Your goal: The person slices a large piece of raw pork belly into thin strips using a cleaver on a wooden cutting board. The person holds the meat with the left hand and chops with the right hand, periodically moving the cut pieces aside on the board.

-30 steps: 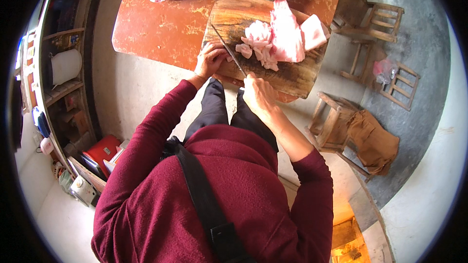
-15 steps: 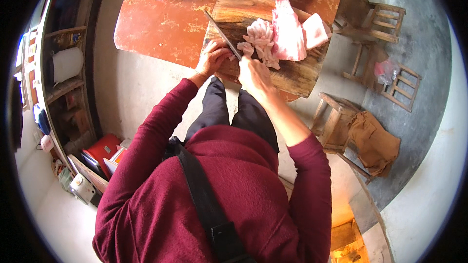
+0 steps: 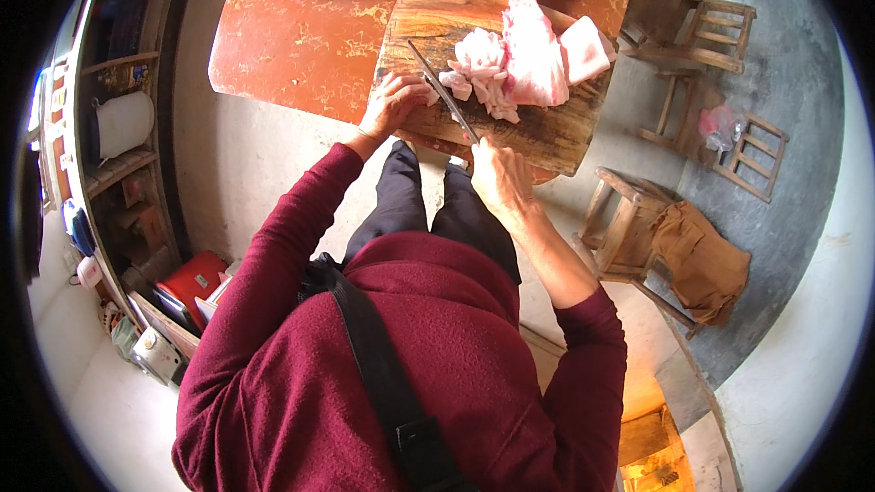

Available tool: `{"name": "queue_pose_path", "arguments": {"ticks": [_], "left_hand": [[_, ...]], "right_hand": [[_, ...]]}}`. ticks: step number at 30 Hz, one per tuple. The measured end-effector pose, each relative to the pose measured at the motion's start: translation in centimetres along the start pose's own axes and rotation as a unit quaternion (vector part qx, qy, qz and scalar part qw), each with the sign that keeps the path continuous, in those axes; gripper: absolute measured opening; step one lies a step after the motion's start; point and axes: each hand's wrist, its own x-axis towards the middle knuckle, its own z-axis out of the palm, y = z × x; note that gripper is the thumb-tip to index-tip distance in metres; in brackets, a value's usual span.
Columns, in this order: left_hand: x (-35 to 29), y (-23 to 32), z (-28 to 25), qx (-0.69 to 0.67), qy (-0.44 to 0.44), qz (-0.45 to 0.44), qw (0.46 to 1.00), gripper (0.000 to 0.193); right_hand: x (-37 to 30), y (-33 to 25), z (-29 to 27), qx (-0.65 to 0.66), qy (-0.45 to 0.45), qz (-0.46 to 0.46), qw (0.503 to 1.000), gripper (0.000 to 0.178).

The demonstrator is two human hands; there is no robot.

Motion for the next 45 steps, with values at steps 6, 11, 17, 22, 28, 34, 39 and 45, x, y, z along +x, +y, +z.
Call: {"name": "queue_pose_path", "arguments": {"ticks": [6, 11, 17, 22, 28, 34, 39, 45], "left_hand": [[0.0, 0.3, -0.1, -0.011, 0.021, 0.000, 1.000, 0.021], [0.2, 0.4, -0.4, -0.036, 0.026, -0.001, 0.999, 0.017], [-0.2, -0.1, 0.2, -0.031, 0.041, -0.019, 0.999, 0.016], [0.1, 0.3, -0.2, -0.038, 0.057, -0.035, 0.997, 0.015], [-0.1, 0.3, 0.0, -0.052, 0.061, -0.074, 0.994, 0.014], [-0.1, 0.2, 0.1, -0.054, 0.072, -0.063, 0.994, 0.013], [0.0, 0.2, 0.1, -0.055, 0.067, -0.066, 0.994, 0.014], [-0.2, 0.2, -0.2, -0.047, 0.034, -0.029, 0.998, 0.020]], "right_hand": [[0.3, 0.3, -0.5, 0.004, -0.021, -0.026, 0.999, 0.021], [0.7, 0.7, -0.6, 0.013, -0.035, -0.034, 0.999, 0.020], [1.8, 0.9, -0.8, 0.030, -0.043, -0.051, 0.997, 0.016], [2.7, 0.8, -0.6, 0.032, -0.051, -0.063, 0.996, 0.018], [3.4, 0.3, -0.8, 0.043, -0.060, -0.065, 0.995, 0.019], [4.7, -0.2, -0.3, 0.069, -0.065, -0.063, 0.994, 0.019], [7.2, -1.4, 0.7, 0.058, -0.020, -0.129, 0.990, 0.020], [5.8, -1.1, -0.3, 0.029, -0.047, -0.111, 0.992, 0.019]]}}
